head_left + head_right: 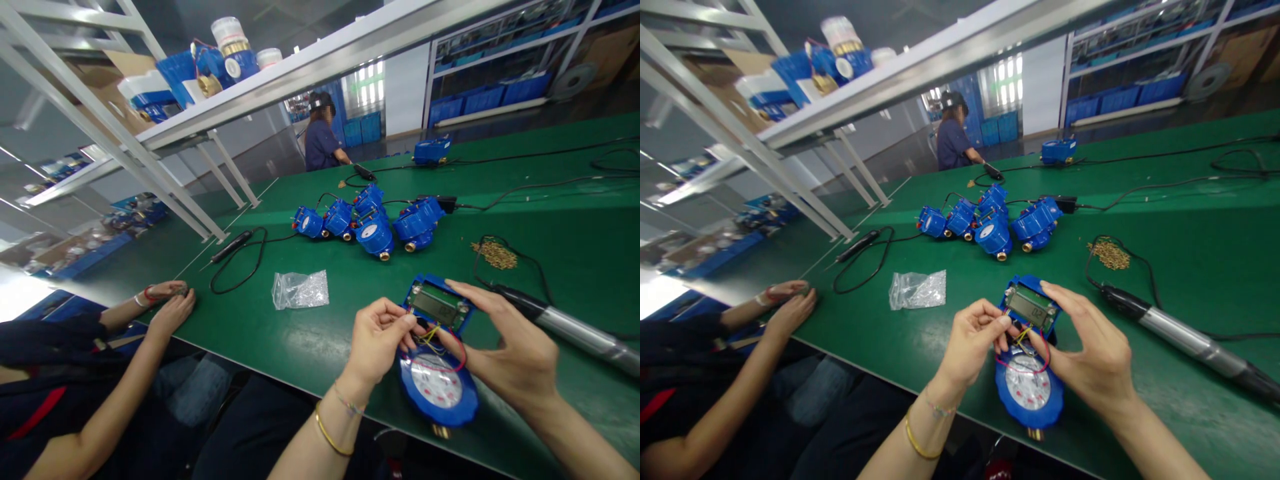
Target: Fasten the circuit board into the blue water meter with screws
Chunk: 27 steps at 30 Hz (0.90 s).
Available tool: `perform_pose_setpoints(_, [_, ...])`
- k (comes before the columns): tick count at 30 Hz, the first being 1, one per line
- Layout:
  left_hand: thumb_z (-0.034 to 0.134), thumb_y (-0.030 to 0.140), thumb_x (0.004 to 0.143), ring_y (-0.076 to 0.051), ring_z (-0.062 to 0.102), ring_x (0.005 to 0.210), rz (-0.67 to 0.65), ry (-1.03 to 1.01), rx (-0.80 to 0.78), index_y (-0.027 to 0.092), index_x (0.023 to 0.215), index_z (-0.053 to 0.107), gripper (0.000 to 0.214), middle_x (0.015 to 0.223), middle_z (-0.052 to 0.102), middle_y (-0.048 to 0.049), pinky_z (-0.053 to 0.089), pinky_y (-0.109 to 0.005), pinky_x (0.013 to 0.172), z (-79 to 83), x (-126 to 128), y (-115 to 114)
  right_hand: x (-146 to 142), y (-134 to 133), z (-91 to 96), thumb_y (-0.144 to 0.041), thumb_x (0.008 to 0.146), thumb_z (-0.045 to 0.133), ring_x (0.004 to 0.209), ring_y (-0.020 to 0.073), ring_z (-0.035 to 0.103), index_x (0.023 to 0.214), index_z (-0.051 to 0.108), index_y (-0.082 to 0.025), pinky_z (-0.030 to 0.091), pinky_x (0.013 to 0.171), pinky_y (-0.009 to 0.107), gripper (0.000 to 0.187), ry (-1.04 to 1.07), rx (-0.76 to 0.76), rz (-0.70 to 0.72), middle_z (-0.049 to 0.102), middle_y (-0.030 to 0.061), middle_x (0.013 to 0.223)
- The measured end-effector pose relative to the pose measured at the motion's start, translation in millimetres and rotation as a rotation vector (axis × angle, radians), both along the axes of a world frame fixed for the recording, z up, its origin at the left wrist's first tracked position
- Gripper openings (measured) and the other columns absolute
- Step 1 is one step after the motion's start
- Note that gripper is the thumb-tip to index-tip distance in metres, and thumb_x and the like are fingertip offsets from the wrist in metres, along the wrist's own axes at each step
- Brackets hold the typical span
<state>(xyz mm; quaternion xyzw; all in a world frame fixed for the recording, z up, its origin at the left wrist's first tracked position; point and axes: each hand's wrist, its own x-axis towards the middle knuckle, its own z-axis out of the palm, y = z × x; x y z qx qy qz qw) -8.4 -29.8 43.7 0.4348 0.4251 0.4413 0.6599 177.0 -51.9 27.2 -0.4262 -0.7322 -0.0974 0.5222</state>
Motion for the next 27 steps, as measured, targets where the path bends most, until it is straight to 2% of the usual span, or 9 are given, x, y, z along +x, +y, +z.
perform_pose_setpoints(3, [0.088,0.047,0.07,-0.007,0.049,0.05,-0.017,0.05,0.0,0.016,0.073,0.064,0.04,0.07,0.073,-0.0049,0.038,-0.024,0.054,1.2,-4,3,2,1,-2.2,-0.03,0.098,0.075,0.111,0.0211,0.072,0.133,0.065,-0.005,0.051,0.106,0.026,0.044,0.031,-0.035,0.015,0.073,0.0162,0.122])
perform_pose_setpoints(8, [0.086,0.029,0.07,-0.016,0.058,0.083,0.068,0.323,0.283,0.019,0.065,0.076,0.015,0.082,0.067,-0.0029,0.043,-0.031,0.08,7.0,-13,12,3,2,-9.6,-0.037,0.096,0.079,0.109,0.0216,0.072,0.136,0.064,-0.015,0.056,0.099,0.03,0.048,0.107,-0.137,0.04,0.073,0.0108,0.125])
perform_pose_setpoints(10, [0.085,0.029,0.074,-0.02,0.061,0.089,0.032,0.409,0.348,0.022,0.064,0.076,0.015,0.082,0.071,-0.0029,0.042,-0.037,0.091,7.6,-15,16,4,3,-14.2,-0.042,0.095,0.08,0.107,0.0225,0.073,0.136,0.064,-0.019,0.058,0.095,0.032,0.049,0.159,-0.186,0.036,0.074,0.0089,0.125])
perform_pose_setpoints(13, [0.082,0.033,0.083,-0.024,0.064,0.095,-0.016,0.529,0.428,0.023,0.066,0.074,0.021,0.086,0.079,-0.0031,0.039,-0.044,0.098,7.0,-14,19,8,4,-19.7,-0.046,0.095,0.079,0.104,0.0229,0.073,0.134,0.066,-0.021,0.059,0.091,0.033,0.049,0.183,-0.227,0.021,0.074,0.0073,0.123])
perform_pose_setpoints(17, [0.074,0.037,0.094,-0.025,0.068,0.095,-0.055,0.741,0.577,0.024,0.071,0.074,0.027,0.088,0.082,-0.0032,0.032,-0.054,0.104,9.5,-10,21,14,6,-20.7,-0.049,0.095,0.078,0.101,0.0225,0.074,0.131,0.067,-0.02,0.061,0.088,0.032,0.047,0.178,-0.24,0.01,0.075,0.0067,0.119])
perform_pose_setpoints(21, [0.077,0.031,0.093,-0.024,0.072,0.087,-0.052,0.855,0.83,0.023,0.072,0.074,0.023,0.085,0.083,-0.0022,0.034,-0.06,0.113,11.6,-12,26,20,13,-18.1,-0.055,0.096,0.076,0.099,0.0206,0.075,0.13,0.066,-0.02,0.062,0.087,0.029,0.049,0.153,-0.248,0.042,0.076,0.0059,0.118])
perform_pose_setpoints(24, [0.08,0.031,0.09,-0.02,0.073,0.077,-0.063,0.866,0.993,0.022,0.07,0.072,0.024,0.079,0.081,-0.0031,0.042,-0.056,0.119,8.9,-17,33,25,18,-16.3,-0.057,0.096,0.075,0.101,0.0211,0.076,0.131,0.066,-0.021,0.063,0.088,0.029,0.051,0.142,-0.262,0.088,0.076,0.0063,0.119])
perform_pose_setpoints(27, [0.078,0.039,0.091,-0.021,0.076,0.078,-0.089,0.846,1.009,0.021,0.075,0.074,0.024,0.079,0.08,-0.0055,0.056,-0.048,0.11,6.0,-25,41,29,21,-13.5,-0.055,0.095,0.076,0.101,0.022,0.076,0.131,0.067,-0.022,0.064,0.089,0.031,0.05,0.136,-0.285,0.131,0.076,0.0066,0.118])
